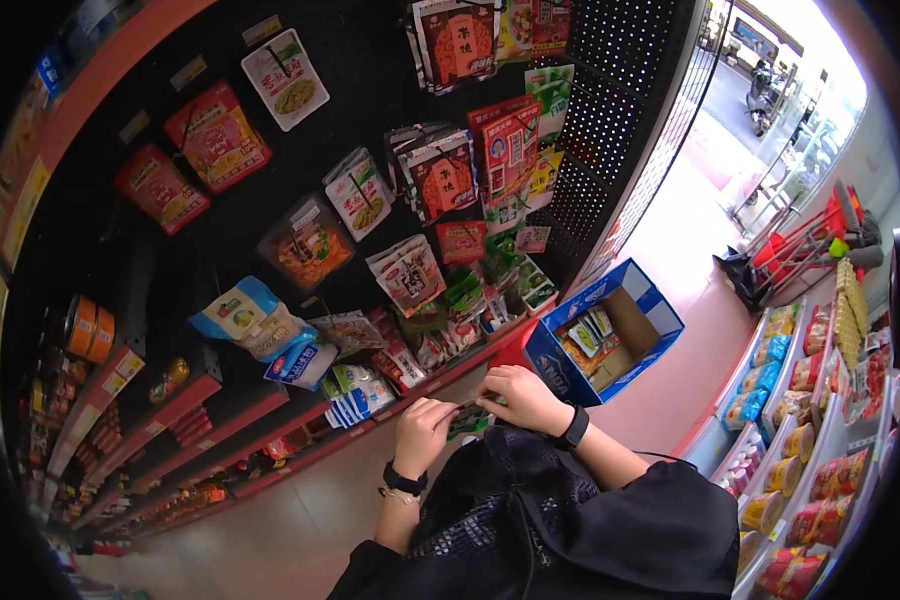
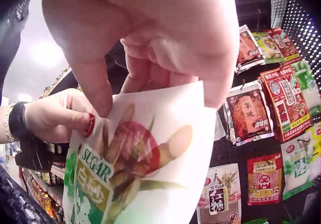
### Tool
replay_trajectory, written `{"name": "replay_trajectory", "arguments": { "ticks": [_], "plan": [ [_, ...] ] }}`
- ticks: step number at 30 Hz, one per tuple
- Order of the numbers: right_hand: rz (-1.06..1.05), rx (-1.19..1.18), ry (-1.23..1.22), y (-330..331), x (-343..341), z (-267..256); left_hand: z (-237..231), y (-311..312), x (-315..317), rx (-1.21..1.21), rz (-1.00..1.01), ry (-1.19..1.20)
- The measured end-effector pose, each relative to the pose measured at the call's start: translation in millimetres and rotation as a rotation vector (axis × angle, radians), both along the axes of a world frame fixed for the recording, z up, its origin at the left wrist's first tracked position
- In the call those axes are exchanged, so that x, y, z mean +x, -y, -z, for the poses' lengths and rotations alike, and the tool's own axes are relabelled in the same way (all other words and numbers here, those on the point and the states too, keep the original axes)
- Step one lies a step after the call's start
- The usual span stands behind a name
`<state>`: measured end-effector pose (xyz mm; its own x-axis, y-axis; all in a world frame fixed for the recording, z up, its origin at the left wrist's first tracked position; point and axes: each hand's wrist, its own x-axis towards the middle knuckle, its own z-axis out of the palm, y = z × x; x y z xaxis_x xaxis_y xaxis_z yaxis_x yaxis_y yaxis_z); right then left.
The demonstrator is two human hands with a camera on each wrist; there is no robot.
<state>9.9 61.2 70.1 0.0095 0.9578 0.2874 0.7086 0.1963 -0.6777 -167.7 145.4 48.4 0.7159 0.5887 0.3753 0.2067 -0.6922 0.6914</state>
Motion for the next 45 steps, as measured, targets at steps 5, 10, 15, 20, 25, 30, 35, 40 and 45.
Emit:
{"name": "replay_trajectory", "arguments": {
  "ticks": [5,10,15,20,25,30,35,40,45],
  "plan": [
    [-0.037,-0.038,-0.042,-7,8,10,-1,-6,8,-0.050,-0.020,-0.027],
    [0.031,-0.060,-0.056,-20,26,18,1,-21,36,-0.045,-0.018,-0.052],
    [0.154,0.044,0.070,-51,60,30,6,-47,77,-0.070,-0.008,-0.089],
    [0.227,0.187,0.203,-80,114,33,-1,-82,133,-0.027,0.058,-0.209],
    [0.392,0.169,0.094,-93,169,41,-5,-113,204,-0.237,0.084,-0.196],
    [0.492,0.123,0.062,-106,218,64,23,-141,264,-0.312,0.142,-0.242],
    [0.590,0.119,0.052,-112,249,79,45,-153,301,-0.473,0.140,-0.252],
    [1.138,0.343,-0.137,-128,252,94,74,-164,333,-0.576,0.053,-0.186],
    [0.790,0.270,-0.404,-141,251,136,95,-176,358,-0.768,-0.028,-0.084]
  ]
}}
